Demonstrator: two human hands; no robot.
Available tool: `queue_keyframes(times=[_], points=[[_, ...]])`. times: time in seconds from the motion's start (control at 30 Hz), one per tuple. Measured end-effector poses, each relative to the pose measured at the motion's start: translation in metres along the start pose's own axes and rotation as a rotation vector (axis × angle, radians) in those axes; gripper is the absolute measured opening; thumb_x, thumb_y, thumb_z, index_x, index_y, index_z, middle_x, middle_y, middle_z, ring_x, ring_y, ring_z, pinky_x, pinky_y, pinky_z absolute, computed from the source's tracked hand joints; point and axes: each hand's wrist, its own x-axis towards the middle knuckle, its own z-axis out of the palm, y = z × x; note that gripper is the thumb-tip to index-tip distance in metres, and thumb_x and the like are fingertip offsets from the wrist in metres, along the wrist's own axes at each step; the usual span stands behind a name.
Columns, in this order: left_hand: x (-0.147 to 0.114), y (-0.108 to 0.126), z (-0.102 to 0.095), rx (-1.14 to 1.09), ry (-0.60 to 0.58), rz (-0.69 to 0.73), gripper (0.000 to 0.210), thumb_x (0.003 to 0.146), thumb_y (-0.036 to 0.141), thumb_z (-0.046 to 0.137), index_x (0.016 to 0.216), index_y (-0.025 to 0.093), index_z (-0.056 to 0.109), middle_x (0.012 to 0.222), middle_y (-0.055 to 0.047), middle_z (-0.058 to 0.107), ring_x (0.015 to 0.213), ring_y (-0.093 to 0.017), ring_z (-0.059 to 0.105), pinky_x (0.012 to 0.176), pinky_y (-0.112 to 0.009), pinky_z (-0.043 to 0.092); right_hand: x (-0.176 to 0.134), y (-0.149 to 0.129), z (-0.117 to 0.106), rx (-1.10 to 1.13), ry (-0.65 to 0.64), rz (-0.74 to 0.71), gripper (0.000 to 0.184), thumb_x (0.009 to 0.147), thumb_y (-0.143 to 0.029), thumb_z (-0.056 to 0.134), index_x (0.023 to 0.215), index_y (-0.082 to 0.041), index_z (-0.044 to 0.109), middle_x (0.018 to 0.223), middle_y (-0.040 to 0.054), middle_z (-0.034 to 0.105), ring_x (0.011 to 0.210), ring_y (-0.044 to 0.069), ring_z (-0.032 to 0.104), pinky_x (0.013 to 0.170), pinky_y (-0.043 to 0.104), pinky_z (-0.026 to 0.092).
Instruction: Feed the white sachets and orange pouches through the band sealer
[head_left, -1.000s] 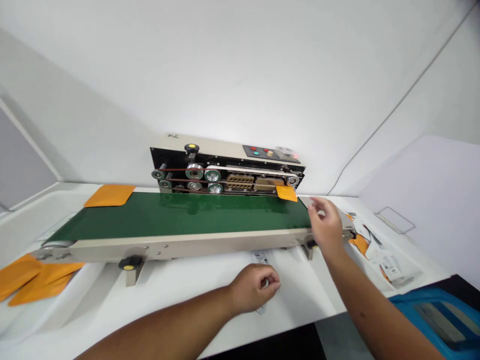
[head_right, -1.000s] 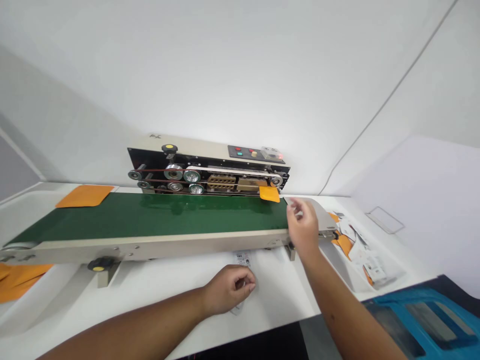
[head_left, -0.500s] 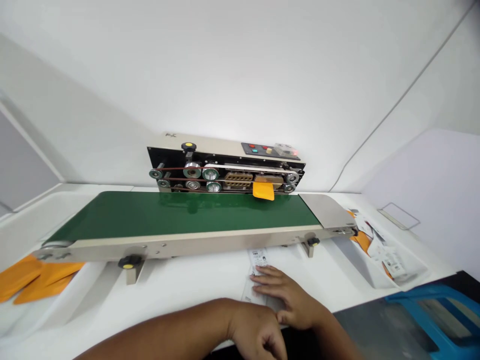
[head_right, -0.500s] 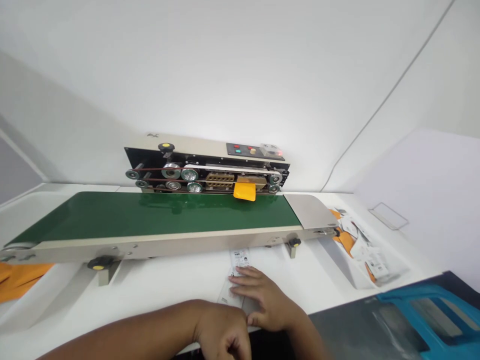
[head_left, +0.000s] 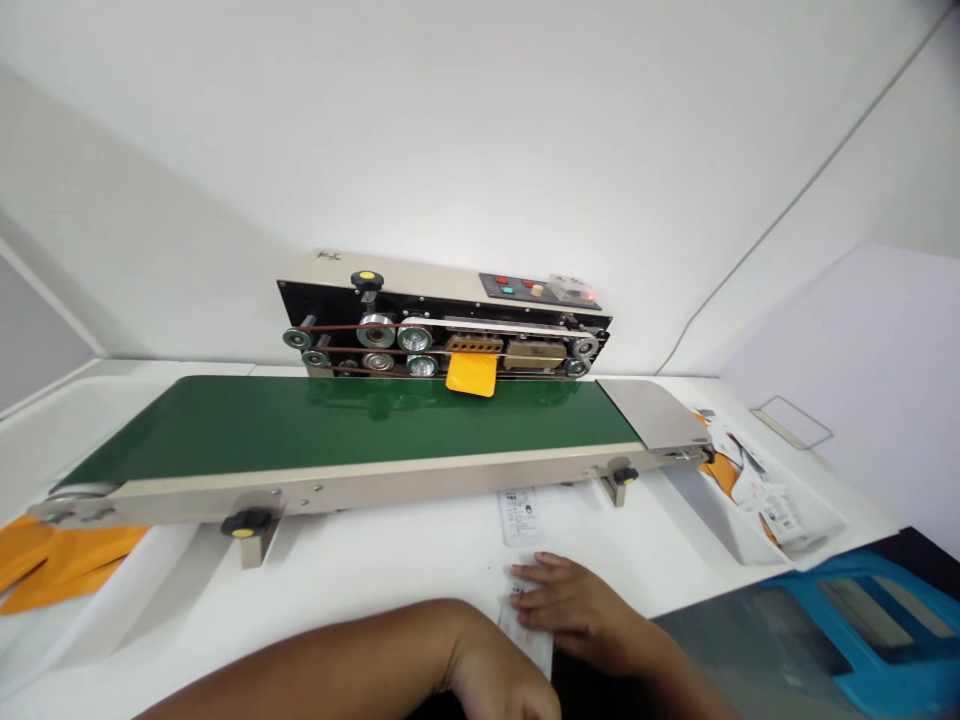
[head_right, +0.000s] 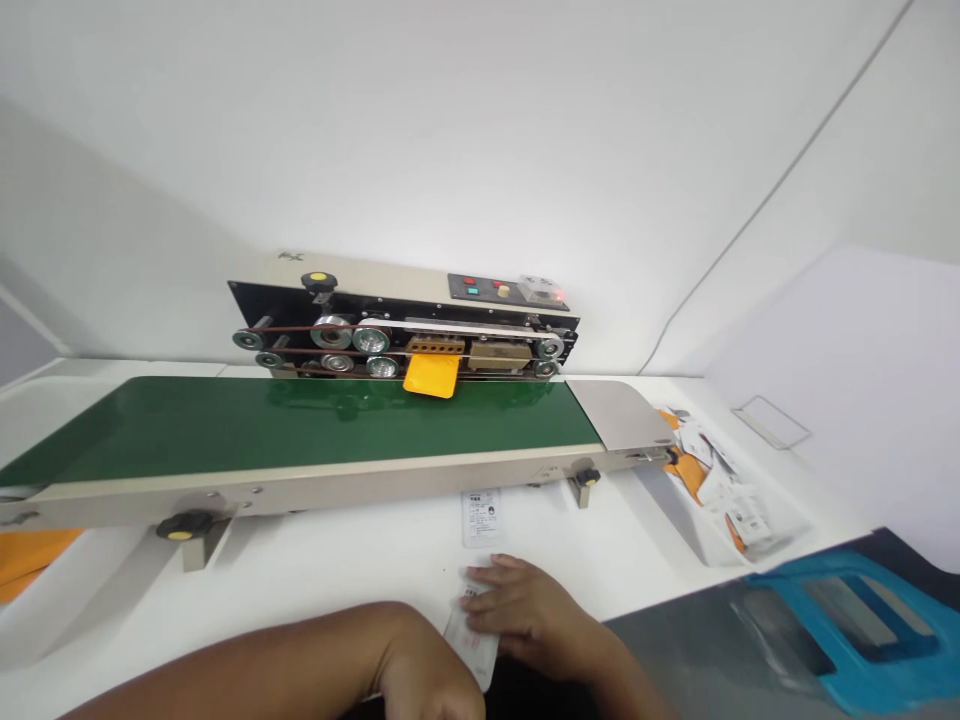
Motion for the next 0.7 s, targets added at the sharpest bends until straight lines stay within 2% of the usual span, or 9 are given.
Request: queue_keyframes(times=[0.03,0.1,0.17,0.23,0.3,0.33,0.47,0.6,0.7], points=[[0.0,0.006,-0.005,-0.118,-0.36,-0.065,0.034,0.072,0.021,0.07,0.042,0.02,0.055,0.041,0.003,0.05,0.035,-0.016,0.05,0.036,-0.025,0.043,-0.004,0.004,0.001,0.047,0.13,0.015,0.034,0.102,-0.034,0.056,0.133,-0.038,0.068,0.124,0.0043,0.075,0.132,0.024,0.06,0.117,0.048,0.041],[-0.001,0.02,-0.012,-0.328,-0.568,-0.15,0.024,0.071,0.024,0.069,0.05,0.02,0.059,0.041,0.002,0.049,0.034,-0.015,0.046,0.036,-0.026,0.039,-0.012,0.014,0.006,0.16,0.437,0.15,0.027,0.102,-0.036,0.055,0.116,-0.032,0.077,0.108,0.0067,0.08,0.11,0.026,0.073,0.099,0.044,0.057],[-0.001,0.031,-0.016,-0.434,-0.159,-0.039,0.023,0.075,0.033,0.066,0.059,0.017,0.064,0.048,-0.001,0.055,0.037,-0.012,0.04,0.038,-0.026,0.03,-0.02,0.025,0.012,0.29,0.762,0.371,0.026,0.099,-0.042,0.059,0.106,-0.027,0.078,0.098,0.0082,0.08,0.093,0.026,0.075,0.083,0.041,0.062],[0.0,0.036,-0.016,-0.344,0.456,0.098,0.032,0.083,0.039,0.058,0.059,0.017,0.061,0.05,0.0,0.049,0.043,-0.011,0.036,0.044,-0.026,0.029,-0.024,0.033,0.018,0.424,0.995,0.52,0.027,0.095,-0.046,0.065,0.11,-0.026,0.074,0.1,0.0077,0.079,0.089,0.025,0.075,0.077,0.037,0.062],[0.002,0.034,-0.016,-0.112,0.822,0.122,0.025,0.085,0.036,0.061,0.071,0.016,0.063,0.059,0.0,0.051,0.054,-0.012,0.042,0.053,-0.025,0.035,-0.025,0.035,0.02,0.521,1.031,0.539,0.034,0.091,-0.047,0.07,0.117,-0.026,0.07,0.103,0.0075,0.079,0.089,0.025,0.075,0.074,0.035,0.061],[0.004,0.032,-0.017,-0.018,0.903,0.107,0.02,0.085,0.035,0.063,0.084,0.015,0.066,0.065,0.001,0.053,0.058,-0.013,0.044,0.056,-0.025,0.037,-0.024,0.034,0.02,0.538,0.979,0.528,0.036,0.089,-0.048,0.071,0.117,-0.025,0.07,0.102,0.0077,0.078,0.087,0.025,0.075,0.073,0.034,0.061],[0.009,0.02,-0.02,0.138,0.9,-0.03,0.059,0.085,0.036,0.068,0.139,0.018,0.051,0.099,-0.003,0.065,0.063,-0.013,0.053,0.062,-0.026,0.044,-0.017,0.023,0.012,0.415,0.694,0.509,0.031,0.083,-0.048,0.075,0.1,-0.022,0.077,0.093,0.0078,0.078,0.084,0.027,0.074,0.076,0.036,0.06],[0.011,0.019,-0.021,0.231,0.763,-0.057,0.034,0.089,0.028,0.063,0.123,0.024,0.068,0.113,-0.005,0.073,0.096,-0.022,0.066,0.087,-0.03,0.048,-0.012,0.02,0.008,0.356,0.671,0.526,0.027,0.079,-0.047,0.078,0.089,-0.023,0.077,0.085,0.0055,0.077,0.08,0.026,0.072,0.074,0.035,0.059],[0.012,0.019,-0.022,0.201,0.808,-0.065,0.027,0.09,0.026,0.061,0.116,0.024,0.071,0.109,-0.004,0.075,0.093,-0.022,0.066,0.083,-0.03,0.048,-0.012,0.025,0.011,0.448,0.784,0.576,0.028,0.078,-0.047,0.078,0.089,-0.022,0.075,0.073,0.0032,0.073,0.065,0.021,0.067,0.06,0.031,0.055]])
